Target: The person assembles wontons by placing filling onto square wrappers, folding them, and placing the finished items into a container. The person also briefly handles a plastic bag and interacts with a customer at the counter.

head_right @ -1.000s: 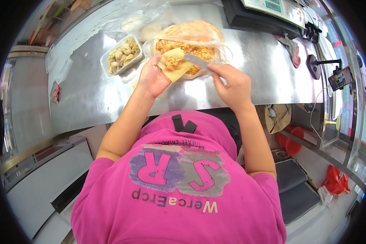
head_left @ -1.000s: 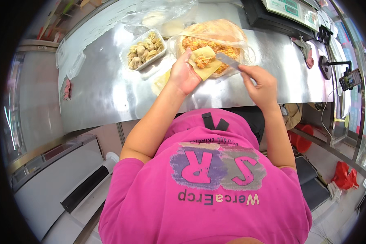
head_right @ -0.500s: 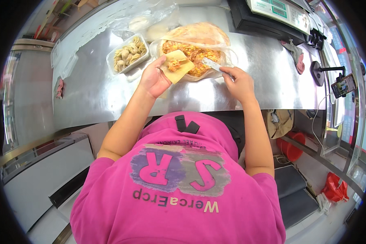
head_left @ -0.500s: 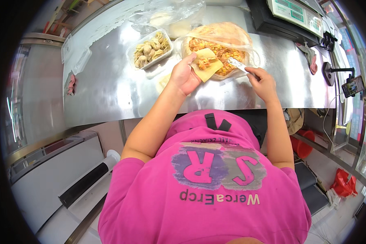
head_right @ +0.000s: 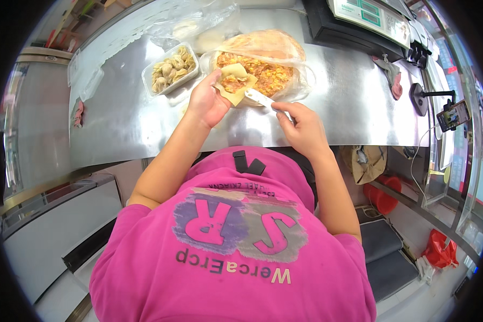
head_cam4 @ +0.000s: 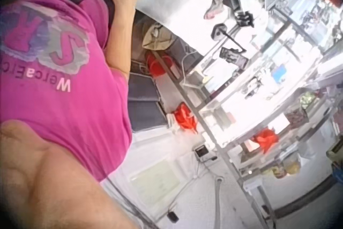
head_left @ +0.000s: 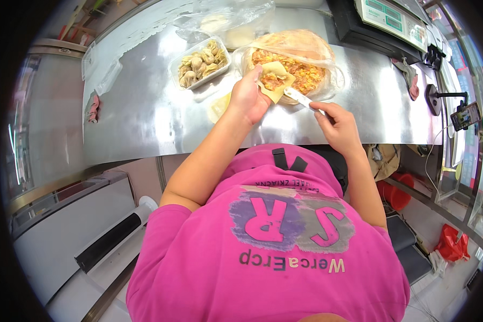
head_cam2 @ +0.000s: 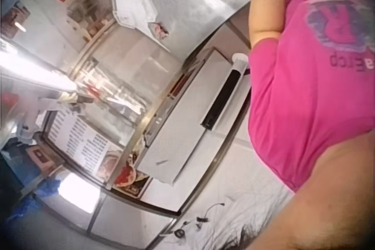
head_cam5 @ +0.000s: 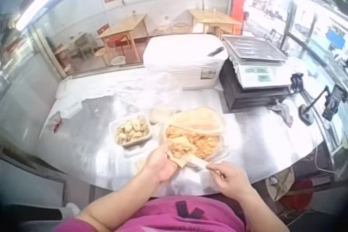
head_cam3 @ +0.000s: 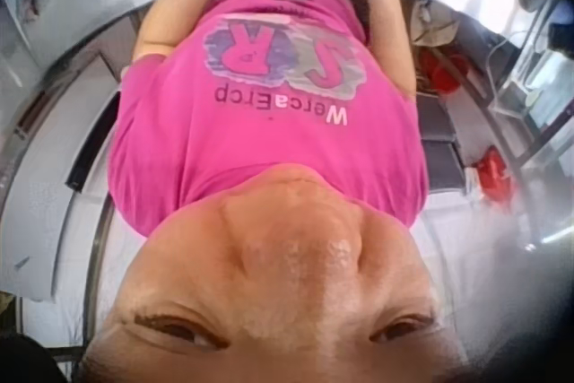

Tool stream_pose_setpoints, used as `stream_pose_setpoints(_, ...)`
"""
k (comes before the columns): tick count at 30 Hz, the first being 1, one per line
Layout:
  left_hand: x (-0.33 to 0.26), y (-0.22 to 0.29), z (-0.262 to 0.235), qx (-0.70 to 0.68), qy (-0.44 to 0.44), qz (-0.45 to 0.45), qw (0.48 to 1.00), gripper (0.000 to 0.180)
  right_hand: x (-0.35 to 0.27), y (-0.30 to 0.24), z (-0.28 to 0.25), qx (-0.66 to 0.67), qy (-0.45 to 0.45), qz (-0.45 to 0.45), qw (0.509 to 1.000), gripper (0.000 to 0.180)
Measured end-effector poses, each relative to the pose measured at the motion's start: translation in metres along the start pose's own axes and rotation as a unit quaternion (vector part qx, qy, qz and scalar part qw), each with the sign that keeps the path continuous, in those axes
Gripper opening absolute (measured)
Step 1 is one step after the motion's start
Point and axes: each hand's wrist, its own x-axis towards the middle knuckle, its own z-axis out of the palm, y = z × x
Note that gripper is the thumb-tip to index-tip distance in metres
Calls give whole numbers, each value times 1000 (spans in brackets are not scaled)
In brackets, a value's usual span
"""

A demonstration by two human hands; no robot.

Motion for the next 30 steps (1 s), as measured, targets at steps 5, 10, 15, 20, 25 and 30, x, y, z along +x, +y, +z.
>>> stream_pose_setpoints(5, 0, -7, 5, 18, -20, 10, 1000, 37, 7, -15, 12, 0, 46, -55, 997, 26)
stream_pose_setpoints(10, -4, 4, 2, 9, -7, 34, 999, 37, 2, -6, 6, -108, 42, -62, 991, 22)
stream_pose_setpoints(15, 4, 2, -2, -12, -32, 10, 999, 38, 13, -12, 8, -154, 116, -136, 972, 26)
stream_pose_setpoints(20, 6, 1, -2, -11, -17, 16, 1000, 41, 18, 24, 11, -264, 134, -102, 950, 27)
stream_pose_setpoints(25, 6, 7, -6, -49, -42, -18, 998, 41, 17, 87, 7, -70, 96, 31, 993, 28)
stream_pose_setpoints(30, 7, 6, -5, -38, -57, -15, 998, 40, 15, 39, -17, 82, 56, 91, 991, 27)
